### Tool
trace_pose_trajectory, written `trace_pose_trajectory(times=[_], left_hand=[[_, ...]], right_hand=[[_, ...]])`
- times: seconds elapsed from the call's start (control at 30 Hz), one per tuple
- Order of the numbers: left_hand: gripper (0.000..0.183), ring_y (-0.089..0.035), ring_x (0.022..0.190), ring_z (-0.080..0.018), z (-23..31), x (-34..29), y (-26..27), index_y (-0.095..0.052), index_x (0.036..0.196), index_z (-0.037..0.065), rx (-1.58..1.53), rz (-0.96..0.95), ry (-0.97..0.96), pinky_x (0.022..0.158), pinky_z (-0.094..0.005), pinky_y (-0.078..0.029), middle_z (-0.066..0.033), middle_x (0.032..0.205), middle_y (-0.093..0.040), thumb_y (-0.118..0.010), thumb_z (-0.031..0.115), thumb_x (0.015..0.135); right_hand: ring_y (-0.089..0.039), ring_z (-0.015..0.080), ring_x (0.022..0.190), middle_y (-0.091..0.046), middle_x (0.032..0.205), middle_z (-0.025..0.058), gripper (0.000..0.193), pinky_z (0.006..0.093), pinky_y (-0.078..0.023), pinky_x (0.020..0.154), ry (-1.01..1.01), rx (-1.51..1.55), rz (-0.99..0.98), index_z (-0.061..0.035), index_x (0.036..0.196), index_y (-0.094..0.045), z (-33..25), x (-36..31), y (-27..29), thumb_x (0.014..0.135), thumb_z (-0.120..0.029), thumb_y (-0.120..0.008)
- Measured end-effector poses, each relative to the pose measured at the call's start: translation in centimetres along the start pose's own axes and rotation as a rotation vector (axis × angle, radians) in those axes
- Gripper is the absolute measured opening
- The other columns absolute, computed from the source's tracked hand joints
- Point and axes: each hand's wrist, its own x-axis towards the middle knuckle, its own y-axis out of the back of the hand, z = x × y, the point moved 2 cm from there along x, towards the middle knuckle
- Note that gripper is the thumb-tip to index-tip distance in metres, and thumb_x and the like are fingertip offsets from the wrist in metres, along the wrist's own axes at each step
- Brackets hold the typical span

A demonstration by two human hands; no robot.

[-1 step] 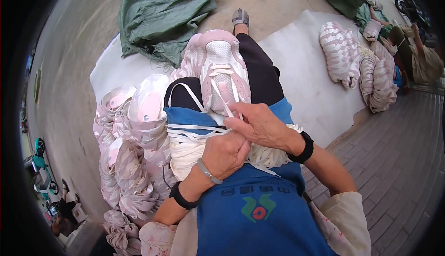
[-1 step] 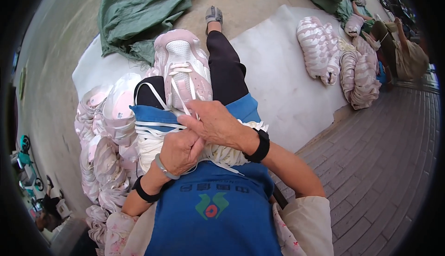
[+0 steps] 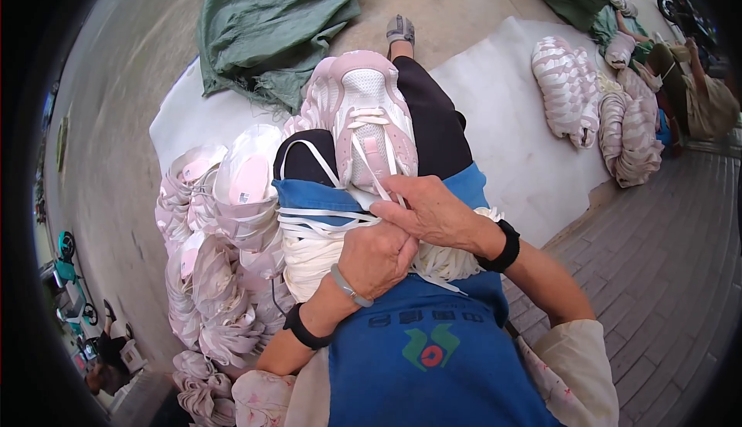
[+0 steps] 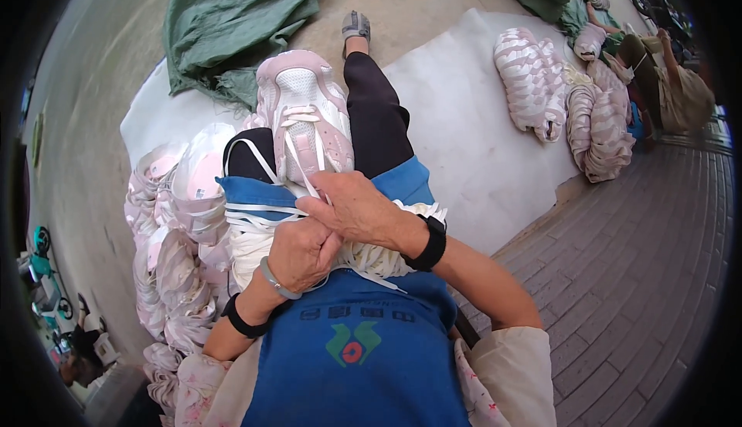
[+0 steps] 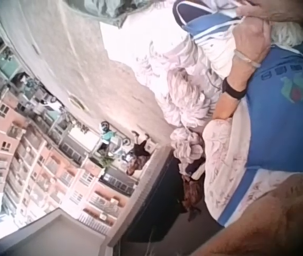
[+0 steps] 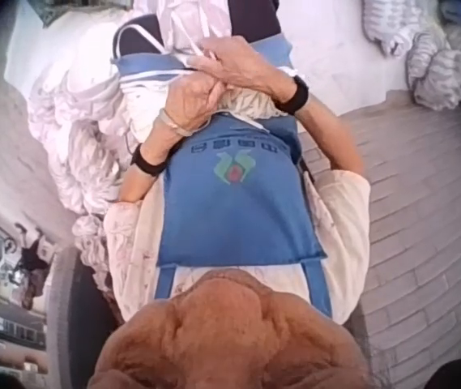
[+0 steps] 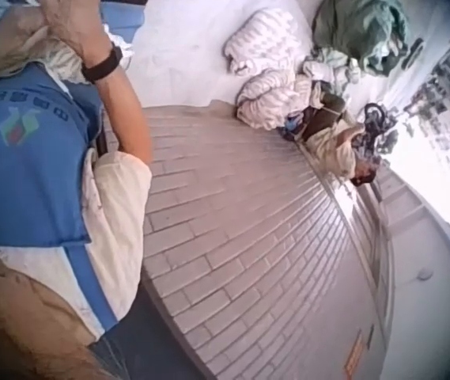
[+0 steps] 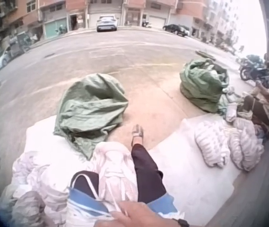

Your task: Insert and thread laces through the eyelets of pink and white sneakers.

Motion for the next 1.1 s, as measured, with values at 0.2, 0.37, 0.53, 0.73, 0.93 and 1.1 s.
trace_pose_trajectory(times=[0.2, 0.37, 0.53, 0.73, 0.93, 1.1], left_hand=[[0.022, -0.062, 0.066, -0.0246, -1.7, -0.5, 1.2, -0.056, 0.074, 0.001, -0.268, -0.095, 0.195, 0.058, -0.0352, -0.049, -0.0132, 0.071, -0.058, -0.058, 0.019, 0.087], [0.032, -0.064, 0.090, -0.0180, -5.1, -0.1, 1.3, -0.053, 0.111, -0.001, -1.220, 0.115, 0.701, 0.083, -0.0324, -0.053, -0.0101, 0.104, -0.061, -0.038, 0.024, 0.100], [0.040, -0.062, 0.097, -0.0198, -5.2, 3.2, 0.4, -0.049, 0.127, -0.005, -1.617, -0.028, 0.729, 0.088, -0.0333, -0.050, -0.0111, 0.105, -0.062, -0.041, 0.023, 0.100], [0.026, -0.061, 0.092, -0.0199, -6.2, 3.2, -0.1, -0.056, 0.107, -0.001, -1.885, 0.041, 0.571, 0.085, -0.0354, -0.050, -0.0075, 0.089, -0.063, -0.045, 0.021, 0.099], [0.023, -0.050, 0.067, -0.0140, -8.5, -0.7, 4.5, -0.053, 0.089, 0.005, -1.815, 0.185, 0.555, 0.089, -0.0387, -0.049, 0.0039, 0.058, -0.037, -0.043, 0.021, 0.101], [0.024, -0.046, 0.062, -0.0128, -11.8, -6.6, 10.2, -0.057, 0.091, 0.003, -1.815, 0.562, 0.386, 0.088, -0.0386, -0.047, 0.0039, 0.055, -0.036, -0.044, 0.021, 0.100]], right_hand=[[-0.056, 0.0286, 0.062, -0.053, 0.070, 0.0221, 0.027, 0.0371, -0.043, 0.058, 0.025, 0.047, 0.077, 0.0042, 0.087, -0.054, 0.0, 0.0, 0.5, 0.091, -0.022, -0.057], [-0.053, 0.0130, 0.061, -0.051, 0.063, 0.0129, 0.025, 0.0326, -0.043, 0.055, -0.108, 0.218, -0.068, 0.0035, 0.083, -0.053, -0.4, 0.0, 0.8, 0.093, -0.019, -0.055], [-0.055, 0.0350, 0.061, -0.053, 0.069, 0.0234, 0.022, 0.0411, -0.045, 0.060, 0.094, 0.254, 0.018, 0.0045, 0.084, -0.053, -1.6, 0.1, 0.3, 0.092, -0.016, -0.051], [-0.056, 0.0321, 0.067, -0.056, 0.077, 0.0207, 0.019, 0.0363, -0.046, 0.067, 0.002, 0.143, -0.090, 0.0014, 0.086, -0.059, -2.3, -0.9, 2.8, 0.092, -0.015, -0.052], [-0.058, 0.0168, 0.083, -0.059, 0.086, 0.0069, 0.019, 0.0293, -0.043, 0.083, 0.009, 0.502, 0.150, 0.0035, 0.085, -0.061, 0.9, -1.8, 6.4, 0.091, -0.013, -0.053], [-0.035, 0.0052, 0.041, -0.041, 0.053, -0.0039, 0.028, 0.0211, -0.033, 0.039, -0.427, 0.897, 0.261, -0.0037, 0.071, -0.055, 3.4, -2.0, 7.2, 0.093, -0.020, -0.055]])
